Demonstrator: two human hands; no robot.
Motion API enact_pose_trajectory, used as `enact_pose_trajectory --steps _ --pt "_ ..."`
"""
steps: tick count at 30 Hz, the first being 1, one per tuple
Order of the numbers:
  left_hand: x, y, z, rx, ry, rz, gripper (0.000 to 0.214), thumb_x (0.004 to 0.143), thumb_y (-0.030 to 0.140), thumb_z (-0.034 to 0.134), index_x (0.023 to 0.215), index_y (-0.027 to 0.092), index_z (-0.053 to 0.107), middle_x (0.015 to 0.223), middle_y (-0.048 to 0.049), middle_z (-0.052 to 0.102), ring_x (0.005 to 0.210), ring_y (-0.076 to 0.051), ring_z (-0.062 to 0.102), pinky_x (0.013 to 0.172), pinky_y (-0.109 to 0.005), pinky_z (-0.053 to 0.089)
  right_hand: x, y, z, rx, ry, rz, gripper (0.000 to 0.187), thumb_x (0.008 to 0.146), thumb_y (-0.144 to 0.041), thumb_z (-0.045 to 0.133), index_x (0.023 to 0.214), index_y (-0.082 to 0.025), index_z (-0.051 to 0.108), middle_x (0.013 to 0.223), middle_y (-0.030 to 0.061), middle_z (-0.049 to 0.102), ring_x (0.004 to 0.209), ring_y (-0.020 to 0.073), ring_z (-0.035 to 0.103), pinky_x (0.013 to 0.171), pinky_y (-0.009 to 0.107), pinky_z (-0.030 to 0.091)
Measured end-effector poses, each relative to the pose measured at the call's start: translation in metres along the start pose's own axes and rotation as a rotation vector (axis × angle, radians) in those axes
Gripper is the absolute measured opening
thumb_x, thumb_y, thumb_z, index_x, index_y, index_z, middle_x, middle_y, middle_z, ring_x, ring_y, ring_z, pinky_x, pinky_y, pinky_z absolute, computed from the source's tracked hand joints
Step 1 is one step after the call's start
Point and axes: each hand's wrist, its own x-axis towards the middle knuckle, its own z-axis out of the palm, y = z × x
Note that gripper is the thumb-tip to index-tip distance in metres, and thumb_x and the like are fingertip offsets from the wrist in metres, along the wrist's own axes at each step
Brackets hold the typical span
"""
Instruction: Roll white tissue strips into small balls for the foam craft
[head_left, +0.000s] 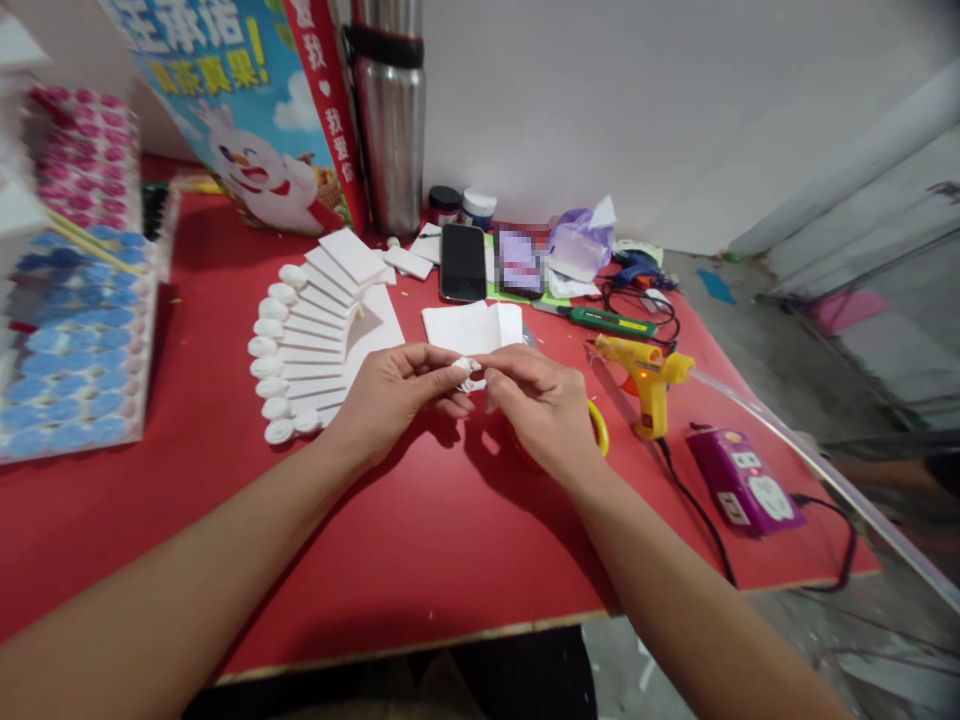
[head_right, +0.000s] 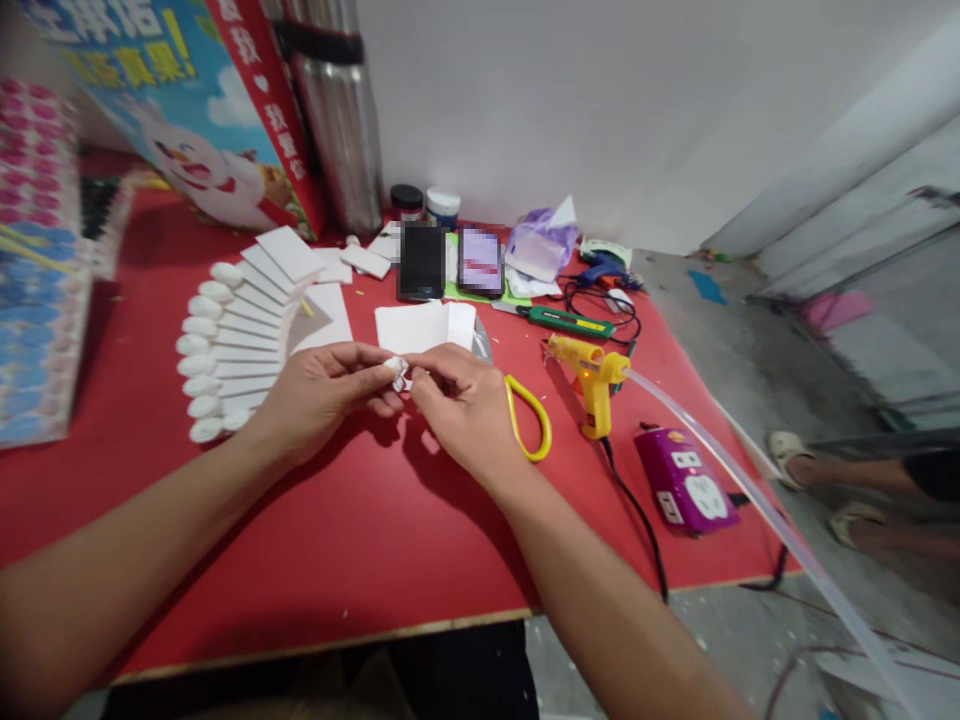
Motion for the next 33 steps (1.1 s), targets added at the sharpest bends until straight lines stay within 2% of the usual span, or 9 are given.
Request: enact_pose_trajectory --steps 5,17,25,33 --pt "-0.001 0.002 0.002 -0.012 0.022 -0.008 0.033 0.077 0.032 0.086 0.096 0.010 0.070 0.068 -0.0069 0.075 0.056 -0.018 0.072 0.051 -0.026 0.060 -0.001 0.001 0.000 -0.041 -0.007 -0.056 0.030 0.087 -0.011 0.053 0.093 -0.022 0.080 0.088 0.0034 0.074 0.082 0.0161 0.067 0.075 0.030 0.051" --pt "0.000 0.000 0.002 0.003 0.025 0.008 0.032 0.076 0.032 0.086 0.092 0.011 0.068 0.066 -0.0066 0.074 0.053 -0.018 0.070 0.048 -0.027 0.060 -0.005 0.006 0.004 -0.161 0.008 -0.217 0.028 0.090 -0.012 0.054 0.102 -0.018 0.079 0.095 0.0072 0.074 0.084 0.0171 0.070 0.079 0.032 0.056" --pt "-0.001 0.002 0.004 0.003 0.040 0.008 0.031 0.072 0.029 0.087 0.088 0.012 0.066 0.064 -0.0048 0.073 0.050 -0.018 0.069 0.046 -0.028 0.059 -0.007 0.005 0.007 -0.235 0.023 -0.282 0.031 0.092 -0.012 0.051 0.106 -0.020 0.078 0.098 0.0078 0.074 0.086 0.0168 0.070 0.078 0.031 0.057" --pt "0.000 0.002 0.003 0.027 0.078 0.044 0.039 0.066 0.032 0.092 0.081 0.016 0.060 0.058 -0.0036 0.072 0.046 -0.018 0.067 0.044 -0.025 0.055 -0.013 0.007 0.013 -0.332 -0.001 -0.348 0.040 0.092 -0.012 0.048 0.125 -0.016 0.072 0.106 0.0127 0.070 0.093 0.0192 0.070 0.081 0.033 0.059"
